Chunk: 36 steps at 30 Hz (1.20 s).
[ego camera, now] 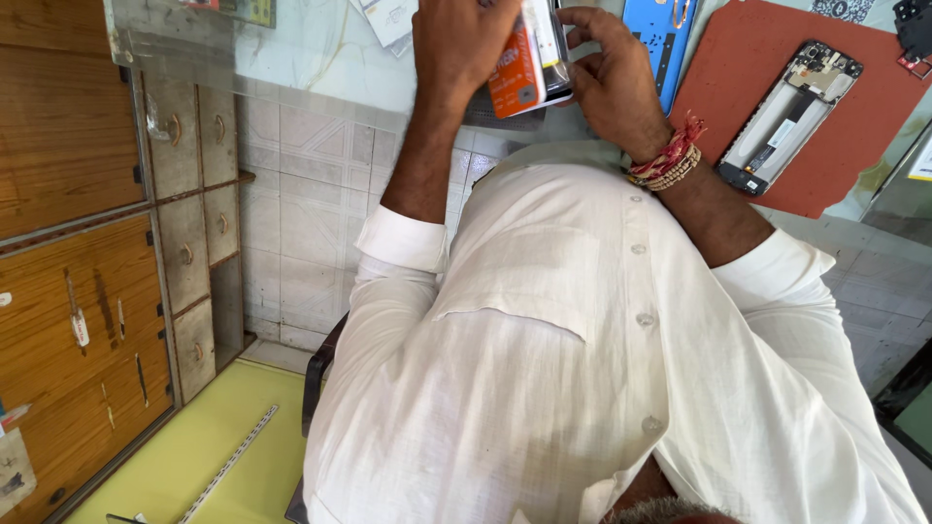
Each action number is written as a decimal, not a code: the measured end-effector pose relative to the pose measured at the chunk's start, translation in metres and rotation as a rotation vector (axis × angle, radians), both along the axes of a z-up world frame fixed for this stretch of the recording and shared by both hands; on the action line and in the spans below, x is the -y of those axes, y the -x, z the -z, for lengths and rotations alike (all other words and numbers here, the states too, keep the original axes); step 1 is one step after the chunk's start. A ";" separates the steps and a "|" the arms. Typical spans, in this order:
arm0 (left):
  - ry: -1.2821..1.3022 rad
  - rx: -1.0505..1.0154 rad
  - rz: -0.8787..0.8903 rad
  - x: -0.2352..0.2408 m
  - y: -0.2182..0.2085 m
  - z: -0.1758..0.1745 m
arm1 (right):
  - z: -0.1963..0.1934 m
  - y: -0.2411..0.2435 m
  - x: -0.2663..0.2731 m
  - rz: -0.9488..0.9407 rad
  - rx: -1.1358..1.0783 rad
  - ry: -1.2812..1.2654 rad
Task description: The person removes the old battery from a disassembled smartphone, then opens a new battery package and installs the new battery into the phone. The person uses a small metal tool to pry and connect components.
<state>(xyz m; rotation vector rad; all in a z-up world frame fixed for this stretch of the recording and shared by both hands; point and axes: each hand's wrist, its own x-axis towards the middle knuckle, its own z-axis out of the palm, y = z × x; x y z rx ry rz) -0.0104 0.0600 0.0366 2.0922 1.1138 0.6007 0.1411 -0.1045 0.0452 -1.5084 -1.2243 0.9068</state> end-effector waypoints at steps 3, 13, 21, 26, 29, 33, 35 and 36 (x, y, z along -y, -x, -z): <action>0.068 0.151 0.036 -0.006 0.007 0.013 | 0.007 -0.004 0.002 -0.006 0.204 -0.119; 0.723 0.758 0.104 -0.002 0.030 0.036 | 0.011 -0.004 -0.003 0.114 0.250 -0.052; 0.696 0.962 0.054 0.011 0.028 0.061 | -0.003 0.005 -0.005 0.161 0.217 -0.183; 0.696 0.950 0.064 0.013 0.029 0.064 | 0.003 0.001 -0.007 0.189 0.263 -0.144; 0.702 0.985 0.074 0.008 0.032 0.065 | 0.002 -0.002 -0.009 0.193 0.176 -0.136; 0.965 1.184 0.093 0.008 0.033 0.064 | -0.019 0.007 -0.011 0.238 0.072 -0.094; 1.071 1.218 0.060 0.013 0.030 0.059 | -0.036 0.018 -0.009 0.235 0.465 -0.215; 1.072 1.185 0.023 0.016 0.028 0.056 | -0.044 0.022 -0.008 0.231 0.661 -0.274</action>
